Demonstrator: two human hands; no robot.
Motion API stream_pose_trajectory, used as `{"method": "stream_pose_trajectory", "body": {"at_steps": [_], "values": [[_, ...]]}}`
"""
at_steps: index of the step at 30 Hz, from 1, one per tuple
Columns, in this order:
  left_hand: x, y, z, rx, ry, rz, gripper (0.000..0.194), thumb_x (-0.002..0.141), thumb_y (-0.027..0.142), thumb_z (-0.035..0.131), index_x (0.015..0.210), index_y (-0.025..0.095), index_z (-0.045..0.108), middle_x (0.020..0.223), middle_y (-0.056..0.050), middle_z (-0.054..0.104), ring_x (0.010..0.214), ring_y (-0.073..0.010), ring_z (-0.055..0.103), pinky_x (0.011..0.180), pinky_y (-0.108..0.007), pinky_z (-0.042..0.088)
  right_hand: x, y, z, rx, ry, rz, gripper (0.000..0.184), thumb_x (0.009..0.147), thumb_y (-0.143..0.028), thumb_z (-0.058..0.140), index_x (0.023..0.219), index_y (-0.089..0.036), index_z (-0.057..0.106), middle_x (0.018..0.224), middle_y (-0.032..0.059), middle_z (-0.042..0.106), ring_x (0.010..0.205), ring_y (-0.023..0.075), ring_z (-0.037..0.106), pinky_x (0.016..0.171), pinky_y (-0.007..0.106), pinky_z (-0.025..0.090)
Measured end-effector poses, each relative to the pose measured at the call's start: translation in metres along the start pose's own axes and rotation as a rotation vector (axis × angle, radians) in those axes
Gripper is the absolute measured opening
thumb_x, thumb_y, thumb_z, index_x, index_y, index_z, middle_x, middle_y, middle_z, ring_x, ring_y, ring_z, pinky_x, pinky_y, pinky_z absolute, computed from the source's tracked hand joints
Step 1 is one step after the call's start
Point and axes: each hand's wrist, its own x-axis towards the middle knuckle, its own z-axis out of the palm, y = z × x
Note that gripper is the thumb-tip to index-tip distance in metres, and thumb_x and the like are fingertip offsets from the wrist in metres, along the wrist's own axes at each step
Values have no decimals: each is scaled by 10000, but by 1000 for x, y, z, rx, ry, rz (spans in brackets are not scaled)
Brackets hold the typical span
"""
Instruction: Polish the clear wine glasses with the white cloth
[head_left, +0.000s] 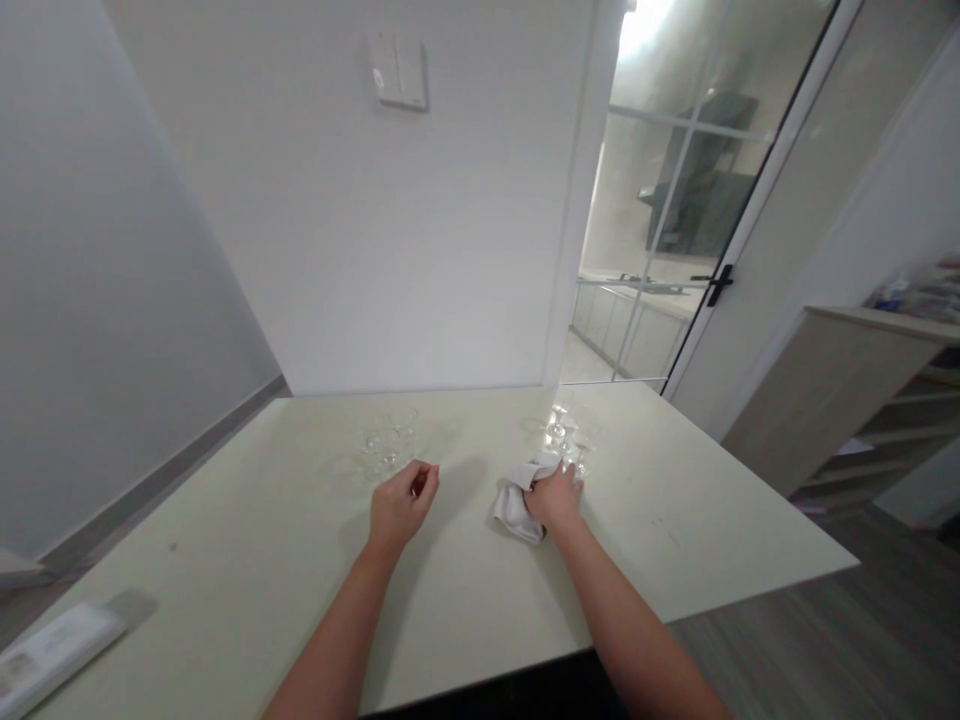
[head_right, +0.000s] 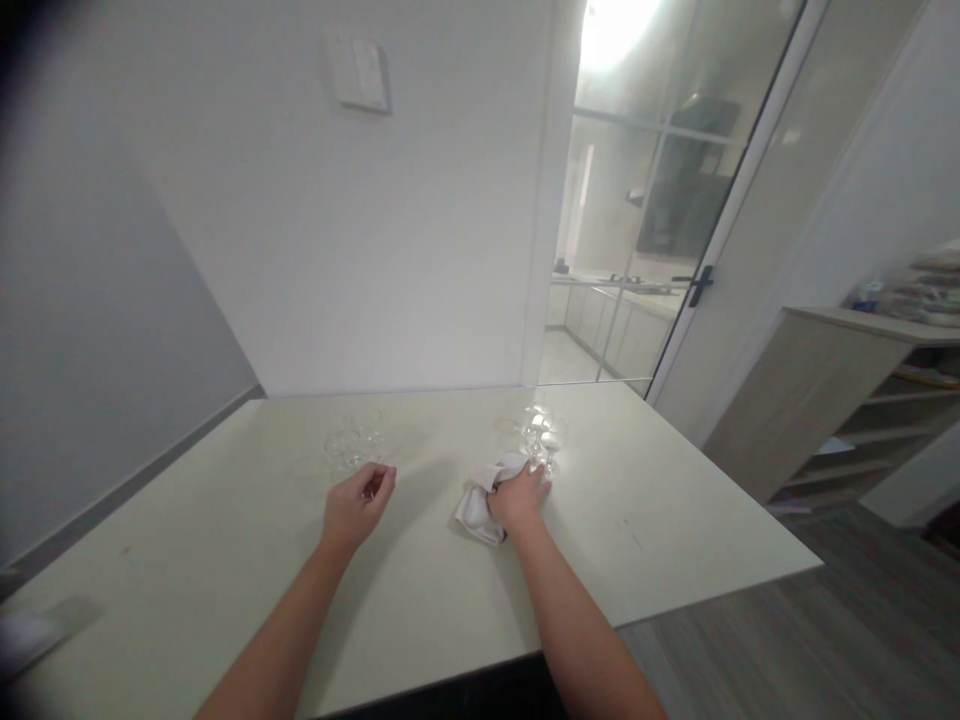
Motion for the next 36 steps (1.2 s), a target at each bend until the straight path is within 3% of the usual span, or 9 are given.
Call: {"method": "stream_pose_trajectory", "body": {"at_steps": [6,9,12,14,16,20,26,30,36], "values": [[-2,0,1,-29,54,56,189,879,319,521,776,180,596,607,21,584,533,-106,530,575,-220,393,0,2,2,-14,3,-11,585,846,-518,468,1350,-226,527,1475,218,332,1363,461,223,1030,629,203],[0,-2,-2,-67,300,128,98,826,262,579,859,171,589,752,-27,612,716,-153,581,702,-269,439,0,2,3,-13,1,-37,564,862,-545,429,1321,-243,557,1452,223,356,1358,446,247,1027,619,211],[4,-3,-7,-103,621,57,339,737,278,680,1021,159,540,1024,-101,591,997,-229,558,826,-348,433,-1,1,4,-22,-13,-48,608,861,-580,413,1345,-232,532,1450,233,355,1365,442,231,1035,617,193],[7,-4,-9,-149,732,-72,525,704,302,723,1147,167,475,1174,-123,527,1088,-245,516,860,-371,416,-1,1,4,-32,-20,-61,637,862,-595,397,1353,-210,524,1458,246,339,1368,452,216,1033,624,182],[10,-7,-9,-214,741,-211,645,694,333,744,1229,187,415,1234,-118,480,1107,-242,504,875,-381,404,-1,0,4,-34,-31,-73,647,866,-602,382,1347,-197,533,1461,252,333,1366,461,212,1028,632,178],[12,-20,-2,-294,649,-408,754,633,400,796,1244,211,396,1254,-102,430,1149,-260,468,908,-411,387,-2,-1,1,-35,-55,-74,666,863,-613,383,1362,-192,515,1469,247,327,1368,455,211,1032,624,172],[11,-36,6,-242,588,-415,722,549,411,838,1138,193,483,1199,-80,423,1174,-278,407,960,-447,347,-3,-3,-2,-39,-68,-79,651,856,-616,404,1331,-196,549,1469,251,330,1372,440,224,1032,609,189],[10,-36,5,-236,555,-439,586,607,415,789,1077,193,519,1175,-77,449,1152,-273,427,873,-413,403,-3,-2,0,-36,-51,-89,627,857,-597,417,1315,-196,566,1462,242,346,1368,431,240,1037,595,197],[11,-33,7,-302,552,-499,577,644,403,751,1106,195,476,1090,-52,509,1055,-237,519,832,-380,414,-4,-2,-1,-4,-36,-92,666,847,-618,422,1333,-180,545,1450,241,361,1357,426,258,1039,572,214]]}}
